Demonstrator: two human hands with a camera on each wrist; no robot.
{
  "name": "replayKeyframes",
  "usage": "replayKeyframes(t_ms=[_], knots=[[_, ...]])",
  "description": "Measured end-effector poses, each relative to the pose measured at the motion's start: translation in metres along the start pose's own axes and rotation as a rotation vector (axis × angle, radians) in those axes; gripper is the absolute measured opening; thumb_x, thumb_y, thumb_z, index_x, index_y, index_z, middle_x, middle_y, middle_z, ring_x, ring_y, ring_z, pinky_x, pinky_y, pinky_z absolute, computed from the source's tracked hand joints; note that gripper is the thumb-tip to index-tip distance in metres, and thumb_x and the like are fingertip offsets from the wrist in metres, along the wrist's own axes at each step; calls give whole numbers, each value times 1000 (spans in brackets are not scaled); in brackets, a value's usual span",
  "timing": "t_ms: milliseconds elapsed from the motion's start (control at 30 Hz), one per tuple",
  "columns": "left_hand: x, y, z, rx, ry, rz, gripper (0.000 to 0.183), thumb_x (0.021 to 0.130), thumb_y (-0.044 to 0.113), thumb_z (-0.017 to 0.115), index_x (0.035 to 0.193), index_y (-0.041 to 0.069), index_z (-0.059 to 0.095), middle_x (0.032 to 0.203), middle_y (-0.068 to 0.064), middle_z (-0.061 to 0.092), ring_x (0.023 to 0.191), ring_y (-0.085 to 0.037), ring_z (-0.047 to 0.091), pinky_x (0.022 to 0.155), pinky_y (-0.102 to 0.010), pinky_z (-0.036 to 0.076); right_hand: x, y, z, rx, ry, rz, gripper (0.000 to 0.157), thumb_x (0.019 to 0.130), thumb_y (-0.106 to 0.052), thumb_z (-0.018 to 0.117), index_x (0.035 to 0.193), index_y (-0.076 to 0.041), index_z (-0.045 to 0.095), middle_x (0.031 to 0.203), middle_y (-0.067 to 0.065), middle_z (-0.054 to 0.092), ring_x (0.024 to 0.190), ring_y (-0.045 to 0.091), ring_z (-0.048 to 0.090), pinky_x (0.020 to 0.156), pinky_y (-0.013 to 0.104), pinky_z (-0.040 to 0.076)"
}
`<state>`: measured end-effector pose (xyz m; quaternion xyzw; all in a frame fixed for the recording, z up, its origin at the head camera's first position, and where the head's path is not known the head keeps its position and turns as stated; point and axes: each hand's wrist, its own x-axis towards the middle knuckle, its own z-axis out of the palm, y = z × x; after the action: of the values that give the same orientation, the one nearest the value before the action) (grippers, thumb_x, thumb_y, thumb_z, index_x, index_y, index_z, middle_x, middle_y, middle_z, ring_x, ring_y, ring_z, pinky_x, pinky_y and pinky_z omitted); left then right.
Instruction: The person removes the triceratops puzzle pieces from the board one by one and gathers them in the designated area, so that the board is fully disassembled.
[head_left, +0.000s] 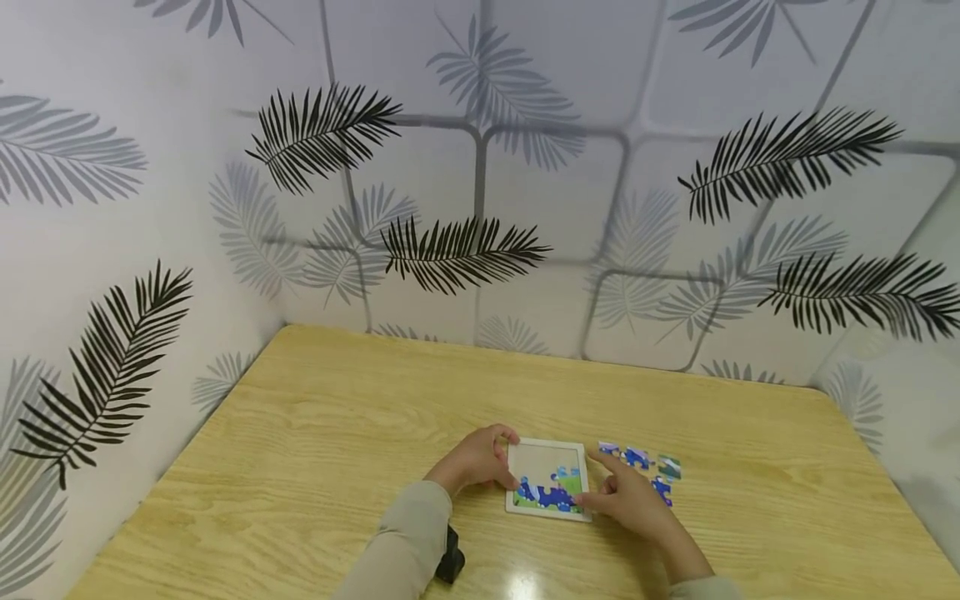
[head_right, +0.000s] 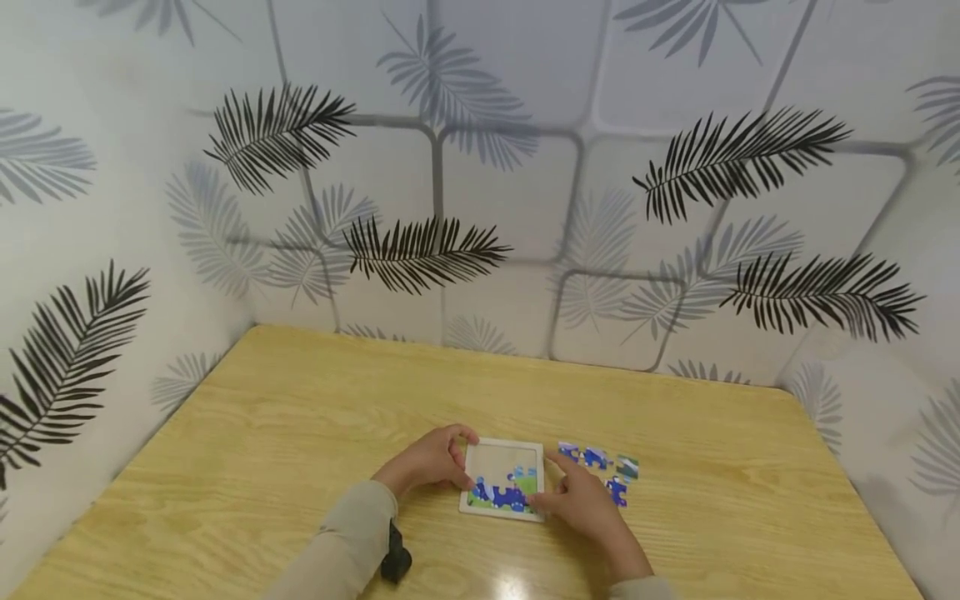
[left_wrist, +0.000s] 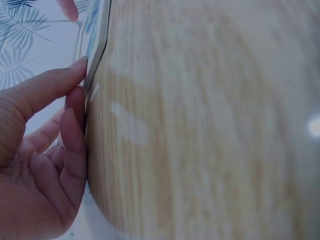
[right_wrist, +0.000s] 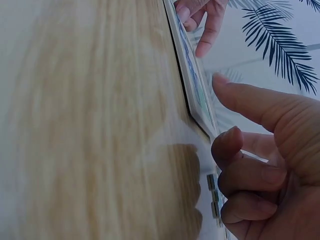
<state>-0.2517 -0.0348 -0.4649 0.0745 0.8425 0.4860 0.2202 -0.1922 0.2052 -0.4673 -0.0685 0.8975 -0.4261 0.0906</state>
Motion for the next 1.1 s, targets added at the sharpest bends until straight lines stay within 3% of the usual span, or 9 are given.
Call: replayKeyframes(t_ms=[267, 400, 467, 533, 633, 767, 1000, 1100], knots=[[0, -2, 2, -1, -6, 9, 56, 68, -1, 82, 115, 12, 55, 72, -3, 52, 53, -13, 43, 48, -23, 37, 4, -7, 5, -76, -25, 54, 81, 76, -28, 79, 143, -5, 38, 59, 0, 47, 53, 13, 38, 51, 27, 32], [-1, -1, 2, 7, -9, 7, 57, 68, -1, 82, 116, 12, 55, 72, -2, 52, 54, -13, 43, 48, -23, 38, 4, -11, 5, -92, -54, 81, 80, 75, -24, 80, 142, -5, 40, 74, 3, 58, 58, 16, 44, 55, 30, 36], [-1, 0, 2, 8, -11, 8, 56, 68, -1, 82, 116, 12, 55, 72, -3, 52, 54, -14, 43, 48, -24, 38, 5, -13, 5, -113, -64, 95, 80, 74, -23, 80, 141, -5, 42, 95, 12, 64, 70, 21, 54, 66, 36, 44], [-1, 0, 1, 13, -13, 12, 57, 68, 0, 82, 116, 12, 55, 71, -3, 53, 53, -14, 43, 48, -24, 39, 7, -14, 5, -132, -71, 109, 79, 74, -24, 81, 141, -6, 43, 115, 21, 61, 89, 31, 60, 81, 46, 46], [-1, 1, 0, 25, -18, 27, 57, 68, -1, 82, 117, 12, 55, 69, -3, 52, 52, -14, 43, 49, -24, 39, 11, -15, 4, -160, -82, 132, 79, 74, -26, 81, 142, -9, 43, 136, 28, 45, 120, 46, 46, 97, 59, 34], [-2, 3, 0, 51, -29, 51, 56, 69, -1, 81, 117, 9, 54, 67, -2, 50, 52, -13, 43, 49, -24, 38, 12, -16, 3, -180, -92, 160, 79, 75, -28, 80, 142, -13, 43, 140, 28, 41, 128, 50, 33, 99, 62, 29], [-3, 9, 3, 98, -22, 72, 48, 72, 2, 80, 113, 6, 57, 68, -2, 51, 55, -14, 44, 52, -25, 37, 11, -16, 2, -178, -99, 143, 75, 77, -27, 78, 142, -11, 43, 138, 28, 43, 128, 50, 35, 99, 62, 29], [-2, 14, 8, 111, -14, 113, 43, 74, 6, 79, 113, 7, 59, 69, -2, 53, 58, -14, 46, 53, -25, 37, 10, -14, 1, -190, -101, 125, 75, 77, -27, 78, 141, -10, 44, 137, 28, 44, 127, 49, 37, 98, 61, 31]])
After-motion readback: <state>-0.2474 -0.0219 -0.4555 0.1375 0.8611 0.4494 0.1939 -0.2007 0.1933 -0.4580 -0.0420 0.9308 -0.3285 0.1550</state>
